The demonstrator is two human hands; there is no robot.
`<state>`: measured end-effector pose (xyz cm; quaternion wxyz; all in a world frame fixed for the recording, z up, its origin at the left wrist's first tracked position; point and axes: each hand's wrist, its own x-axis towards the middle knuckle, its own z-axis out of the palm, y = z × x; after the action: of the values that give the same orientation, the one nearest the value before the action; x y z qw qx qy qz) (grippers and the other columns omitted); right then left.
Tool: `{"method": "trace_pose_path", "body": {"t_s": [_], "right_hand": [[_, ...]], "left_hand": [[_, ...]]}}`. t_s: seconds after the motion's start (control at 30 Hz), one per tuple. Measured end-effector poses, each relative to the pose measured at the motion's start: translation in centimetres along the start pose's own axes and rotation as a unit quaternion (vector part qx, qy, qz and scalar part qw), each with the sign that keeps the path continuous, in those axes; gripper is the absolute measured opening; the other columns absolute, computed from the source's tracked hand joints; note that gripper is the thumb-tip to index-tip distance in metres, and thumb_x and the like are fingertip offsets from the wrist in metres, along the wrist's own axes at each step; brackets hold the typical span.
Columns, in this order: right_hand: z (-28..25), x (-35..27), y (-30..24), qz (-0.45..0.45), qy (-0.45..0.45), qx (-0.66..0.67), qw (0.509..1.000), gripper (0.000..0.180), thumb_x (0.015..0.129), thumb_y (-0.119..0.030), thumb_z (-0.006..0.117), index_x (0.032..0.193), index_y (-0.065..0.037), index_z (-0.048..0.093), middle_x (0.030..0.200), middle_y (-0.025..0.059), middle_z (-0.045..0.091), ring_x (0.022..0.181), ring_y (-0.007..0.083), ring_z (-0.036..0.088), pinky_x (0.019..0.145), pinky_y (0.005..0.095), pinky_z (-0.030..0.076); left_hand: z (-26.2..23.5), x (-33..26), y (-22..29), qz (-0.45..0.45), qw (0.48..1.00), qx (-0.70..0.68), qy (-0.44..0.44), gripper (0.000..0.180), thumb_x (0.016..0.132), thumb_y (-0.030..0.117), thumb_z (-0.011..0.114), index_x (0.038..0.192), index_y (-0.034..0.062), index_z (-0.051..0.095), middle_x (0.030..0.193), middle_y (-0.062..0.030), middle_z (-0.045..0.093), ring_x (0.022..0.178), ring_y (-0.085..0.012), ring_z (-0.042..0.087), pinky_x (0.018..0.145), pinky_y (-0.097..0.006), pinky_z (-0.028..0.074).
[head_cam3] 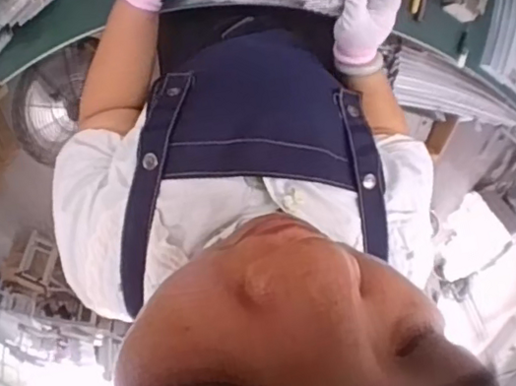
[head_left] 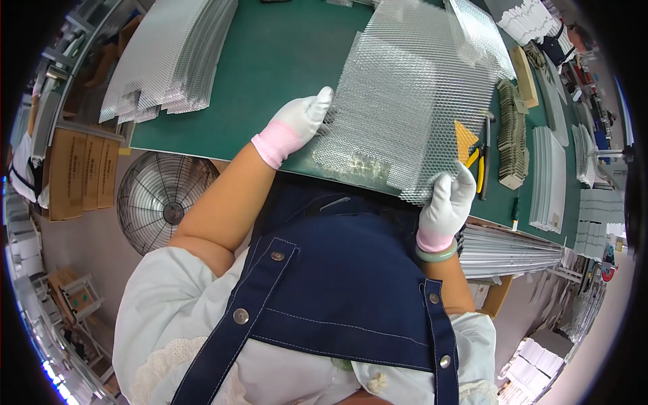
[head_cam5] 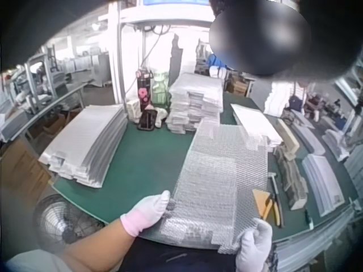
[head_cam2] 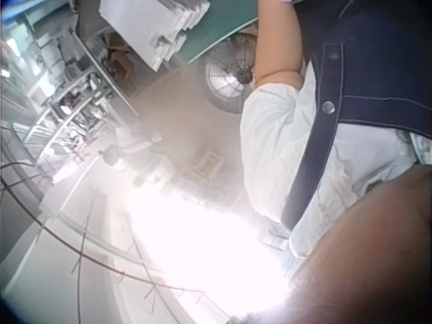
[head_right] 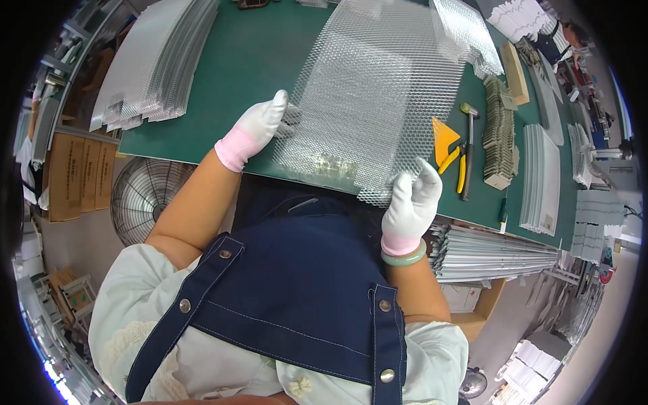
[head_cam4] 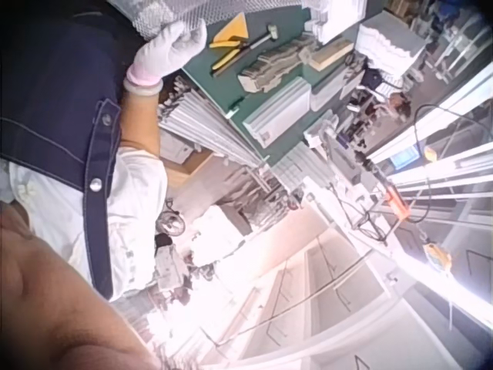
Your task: The person assembles metal frames by placing a mesh sheet on a workbench, inserting a plastic insert, and attaching white metal strips to the edges. They use a hammer to secure the strips and a caliper to measure the assembled frame. The process is repeated for multiple units, with finished frames stacked on the table.
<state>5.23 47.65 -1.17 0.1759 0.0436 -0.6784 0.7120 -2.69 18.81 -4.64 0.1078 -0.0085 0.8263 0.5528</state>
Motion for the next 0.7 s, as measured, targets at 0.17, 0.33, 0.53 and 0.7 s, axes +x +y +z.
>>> {"method": "trace_pose_path", "body": {"t_s": [0.17, 0.33, 0.53, 0.7], "right_hand": [[0.0, 2.2, 2.4, 0.096, 0.000, -0.162, 0.982, 0.037, 0.098, -0.010, 0.061, 0.129, 0.002, 0.045, 0.078, 0.0027, 0.056, 0.062, 0.0061, 0.052, 0.056, 0.0204, 0.044], [-1.0, 3.2, 4.7, 0.116, -0.052, -0.412, 0.902, 0.044, 0.092, -0.026, 0.067, 0.121, 0.005, 0.054, 0.082, 0.0128, 0.066, 0.072, 0.0224, 0.064, 0.070, 0.0347, 0.052], [-0.4, 3.4, 4.2, 0.127, -0.084, -0.487, 0.860, 0.045, 0.089, -0.031, 0.067, 0.116, 0.004, 0.056, 0.085, 0.0186, 0.067, 0.081, 0.0341, 0.067, 0.078, 0.0411, 0.052], [-0.9, 4.1, 4.8, 0.159, -0.095, -0.466, 0.865, 0.045, 0.088, -0.031, 0.068, 0.115, 0.003, 0.056, 0.087, 0.0195, 0.067, 0.084, 0.0353, 0.067, 0.079, 0.0413, 0.052]], "left_hand": [[0.1, -1.1, 1.8, -0.041, 0.995, -0.095, -0.007, 0.070, 0.100, 0.060, 0.041, 0.112, -0.0044, 0.068, 0.094, -0.0166, 0.072, 0.086, -0.0225, 0.068, 0.082, -0.034, 0.052], [1.3, -1.3, 2.8, -0.004, 0.990, 0.136, 0.045, 0.050, 0.089, 0.044, 0.065, 0.101, -0.0047, 0.068, 0.085, -0.0170, 0.070, 0.083, -0.0240, 0.068, 0.078, -0.035, 0.053], [3.7, -1.4, 2.5, 0.021, 0.957, 0.253, 0.137, 0.039, 0.084, 0.037, 0.070, 0.089, -0.0023, 0.066, 0.093, -0.0198, 0.067, 0.089, -0.0332, 0.066, 0.081, -0.041, 0.052], [3.4, -1.3, 2.6, 0.020, 0.965, 0.237, 0.112, 0.037, 0.083, 0.034, 0.069, 0.088, -0.0029, 0.066, 0.095, -0.0221, 0.066, 0.091, -0.0356, 0.065, 0.084, -0.042, 0.052]]}}
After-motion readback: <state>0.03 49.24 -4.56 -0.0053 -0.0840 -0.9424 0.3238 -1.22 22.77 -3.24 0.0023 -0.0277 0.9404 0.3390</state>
